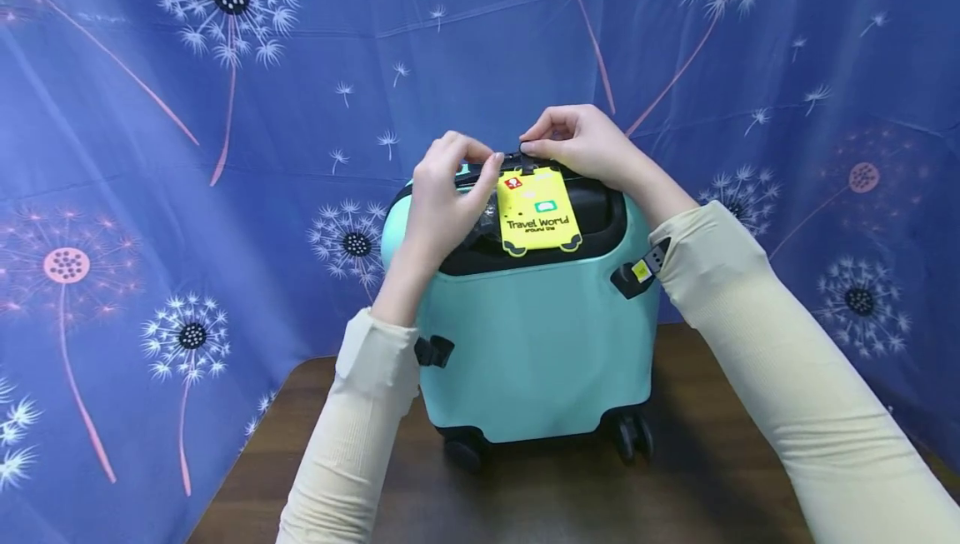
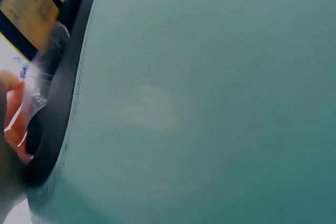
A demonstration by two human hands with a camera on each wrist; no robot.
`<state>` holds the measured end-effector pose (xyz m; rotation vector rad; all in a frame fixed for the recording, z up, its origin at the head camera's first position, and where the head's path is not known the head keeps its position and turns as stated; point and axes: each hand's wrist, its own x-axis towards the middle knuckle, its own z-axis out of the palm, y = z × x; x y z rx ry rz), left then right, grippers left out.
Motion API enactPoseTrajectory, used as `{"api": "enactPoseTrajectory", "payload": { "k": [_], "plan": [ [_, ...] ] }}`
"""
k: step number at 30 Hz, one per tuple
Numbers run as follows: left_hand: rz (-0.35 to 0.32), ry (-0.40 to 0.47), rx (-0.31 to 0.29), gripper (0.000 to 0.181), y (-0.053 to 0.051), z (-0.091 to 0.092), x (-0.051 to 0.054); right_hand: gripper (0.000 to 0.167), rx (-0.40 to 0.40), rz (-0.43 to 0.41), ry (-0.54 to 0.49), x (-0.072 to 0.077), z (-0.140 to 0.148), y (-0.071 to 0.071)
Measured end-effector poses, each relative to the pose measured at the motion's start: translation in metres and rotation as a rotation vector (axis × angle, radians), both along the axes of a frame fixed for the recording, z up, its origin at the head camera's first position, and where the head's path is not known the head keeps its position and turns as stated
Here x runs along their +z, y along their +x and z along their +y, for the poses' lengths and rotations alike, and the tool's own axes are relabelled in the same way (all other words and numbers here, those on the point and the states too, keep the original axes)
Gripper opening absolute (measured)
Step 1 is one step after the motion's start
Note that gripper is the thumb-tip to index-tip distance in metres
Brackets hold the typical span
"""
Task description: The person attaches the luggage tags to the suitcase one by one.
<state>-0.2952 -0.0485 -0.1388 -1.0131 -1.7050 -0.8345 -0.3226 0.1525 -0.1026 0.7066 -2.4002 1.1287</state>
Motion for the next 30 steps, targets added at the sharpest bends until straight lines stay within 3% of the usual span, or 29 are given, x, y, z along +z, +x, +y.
{"api": "enactPoseTrajectory", "payload": {
  "k": [3, 6, 10, 12, 14, 16, 23, 30],
  "plan": [
    [0.085, 0.069, -0.037, 0.026, 0.008, -0.010, -0.022, 0.028, -0.011, -0.029, 0.015, -0.003, -0.003, -0.002],
    [0.138, -0.013, -0.032, 0.042, 0.016, -0.016, -0.041, 0.031, -0.021, -0.042, 0.033, -0.004, -0.004, -0.002],
    [0.210, -0.167, 0.086, 0.057, 0.024, -0.013, -0.058, 0.033, -0.042, -0.032, 0.043, -0.002, -0.004, -0.001],
    [0.232, -0.169, 0.149, 0.049, 0.026, -0.007, -0.061, 0.032, -0.053, -0.028, 0.037, -0.001, -0.003, 0.001],
    [0.238, -0.131, 0.176, 0.037, 0.027, -0.002, -0.062, 0.032, -0.059, -0.022, 0.030, 0.000, -0.002, 0.002],
    [0.237, -0.095, 0.159, 0.030, 0.028, 0.002, -0.062, 0.031, -0.060, -0.015, 0.027, 0.000, -0.002, 0.003],
    [0.243, -0.036, -0.005, 0.027, 0.022, -0.004, -0.064, 0.033, -0.051, -0.025, 0.025, 0.000, -0.001, 0.003],
    [0.308, -0.021, -0.077, 0.023, 0.015, -0.007, -0.065, 0.036, -0.068, -0.064, 0.055, 0.003, -0.003, 0.005]
  ]
}}
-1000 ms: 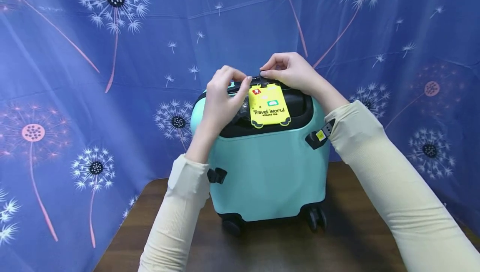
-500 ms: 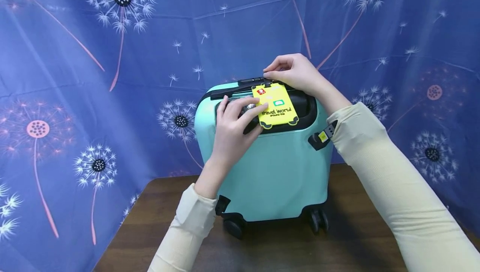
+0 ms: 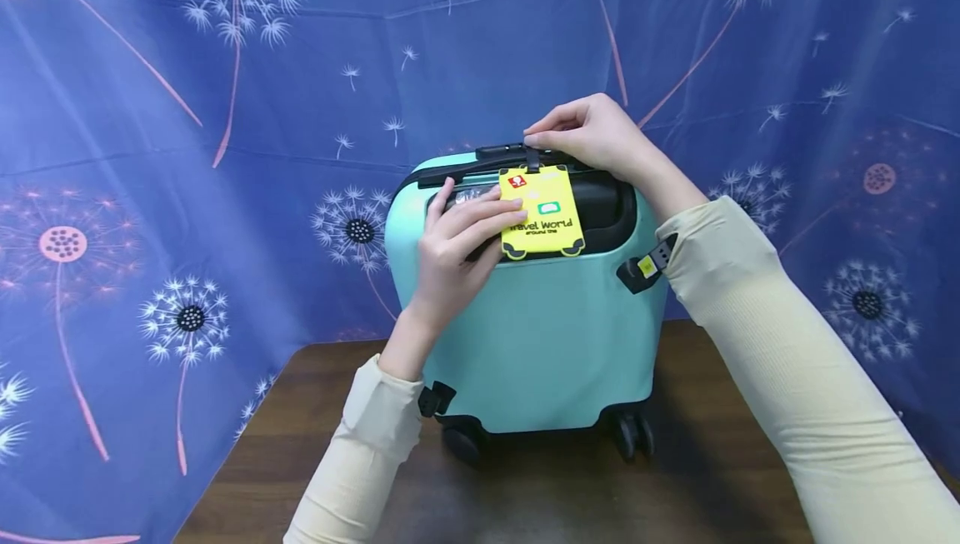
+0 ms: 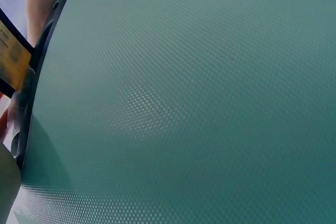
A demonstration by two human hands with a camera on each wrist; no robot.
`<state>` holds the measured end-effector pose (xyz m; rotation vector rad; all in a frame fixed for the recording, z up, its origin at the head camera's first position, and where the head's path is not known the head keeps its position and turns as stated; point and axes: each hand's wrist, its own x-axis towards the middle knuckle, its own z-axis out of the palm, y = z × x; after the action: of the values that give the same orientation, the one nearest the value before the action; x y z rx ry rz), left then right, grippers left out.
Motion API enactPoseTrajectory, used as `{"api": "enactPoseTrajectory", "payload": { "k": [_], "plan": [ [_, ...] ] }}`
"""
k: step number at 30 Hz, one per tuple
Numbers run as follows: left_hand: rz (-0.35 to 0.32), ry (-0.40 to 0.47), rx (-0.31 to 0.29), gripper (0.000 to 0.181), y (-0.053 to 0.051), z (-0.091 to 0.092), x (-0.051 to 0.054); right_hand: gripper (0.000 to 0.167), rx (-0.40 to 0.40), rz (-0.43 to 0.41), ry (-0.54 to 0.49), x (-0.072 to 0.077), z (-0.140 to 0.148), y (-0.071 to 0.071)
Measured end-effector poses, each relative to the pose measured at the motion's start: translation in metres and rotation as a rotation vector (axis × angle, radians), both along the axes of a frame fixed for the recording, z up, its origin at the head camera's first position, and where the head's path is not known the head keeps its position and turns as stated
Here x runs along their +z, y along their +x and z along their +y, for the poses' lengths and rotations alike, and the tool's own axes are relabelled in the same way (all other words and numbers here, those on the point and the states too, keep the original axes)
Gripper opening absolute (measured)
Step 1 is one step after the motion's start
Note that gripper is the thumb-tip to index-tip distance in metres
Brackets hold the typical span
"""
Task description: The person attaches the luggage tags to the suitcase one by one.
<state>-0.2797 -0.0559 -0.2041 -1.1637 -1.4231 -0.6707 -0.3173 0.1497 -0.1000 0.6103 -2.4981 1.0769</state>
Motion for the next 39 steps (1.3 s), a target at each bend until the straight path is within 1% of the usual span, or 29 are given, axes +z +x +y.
{"api": "enactPoseTrajectory", "payload": {
  "k": [4, 7, 11, 15, 17, 19, 20, 22, 24, 26, 28, 30, 32, 34, 36, 39],
  "plan": [
    [0.011, 0.017, -0.026, 0.024, 0.001, -0.001, 0.001, 0.037, -0.006, -0.037, 0.002, 0.002, -0.001, 0.002],
    [0.003, 0.016, -0.029, 0.023, 0.000, -0.001, 0.000, 0.038, -0.015, -0.052, 0.003, 0.004, -0.001, 0.004],
    [-0.004, 0.011, -0.015, 0.022, -0.003, 0.000, -0.003, 0.040, -0.024, -0.061, 0.013, 0.003, 0.001, 0.005],
    [-0.016, 0.010, -0.004, 0.021, -0.001, 0.001, -0.004, 0.040, -0.012, -0.045, 0.023, 0.001, 0.001, 0.004],
    [-0.024, 0.017, 0.006, 0.021, 0.001, 0.002, -0.003, 0.040, -0.001, -0.020, 0.029, 0.001, 0.001, 0.002],
    [-0.029, 0.024, 0.030, 0.021, 0.002, 0.002, -0.003, 0.039, 0.004, 0.010, 0.038, 0.001, -0.001, 0.000],
    [-0.033, 0.026, 0.044, 0.020, 0.002, 0.002, -0.004, 0.038, 0.004, 0.038, 0.050, 0.000, -0.001, -0.002],
    [-0.047, 0.024, 0.072, 0.021, 0.002, 0.003, -0.004, 0.035, -0.002, 0.122, 0.095, -0.001, -0.003, -0.004],
    [-0.072, 0.019, 0.088, 0.021, 0.001, 0.004, -0.005, 0.030, -0.022, 0.238, 0.161, -0.004, -0.004, -0.005],
    [-0.102, 0.014, 0.087, 0.021, 0.001, 0.006, -0.004, 0.027, -0.052, 0.365, 0.221, -0.006, -0.003, -0.002],
    [-0.137, 0.012, 0.068, 0.022, 0.000, 0.007, -0.004, 0.025, -0.071, 0.471, 0.238, -0.006, 0.001, 0.004],
    [-0.161, 0.020, 0.027, 0.022, 0.001, 0.007, -0.004, 0.024, -0.084, 0.546, 0.204, -0.005, 0.007, 0.016],
    [-0.168, 0.038, -0.016, 0.025, 0.003, 0.005, -0.005, 0.024, -0.089, 0.596, 0.135, -0.006, 0.016, 0.029],
    [-0.169, 0.080, -0.048, 0.026, 0.007, 0.000, -0.007, 0.023, -0.099, 0.643, 0.070, -0.011, 0.026, 0.043],
    [-0.172, 0.144, -0.052, 0.025, 0.012, -0.009, -0.010, 0.022, -0.112, 0.667, 0.014, -0.019, 0.037, 0.055],
    [-0.208, 0.233, -0.015, 0.022, 0.021, -0.025, -0.017, 0.019, -0.133, 0.697, -0.031, -0.038, 0.053, 0.067]
  ]
}}
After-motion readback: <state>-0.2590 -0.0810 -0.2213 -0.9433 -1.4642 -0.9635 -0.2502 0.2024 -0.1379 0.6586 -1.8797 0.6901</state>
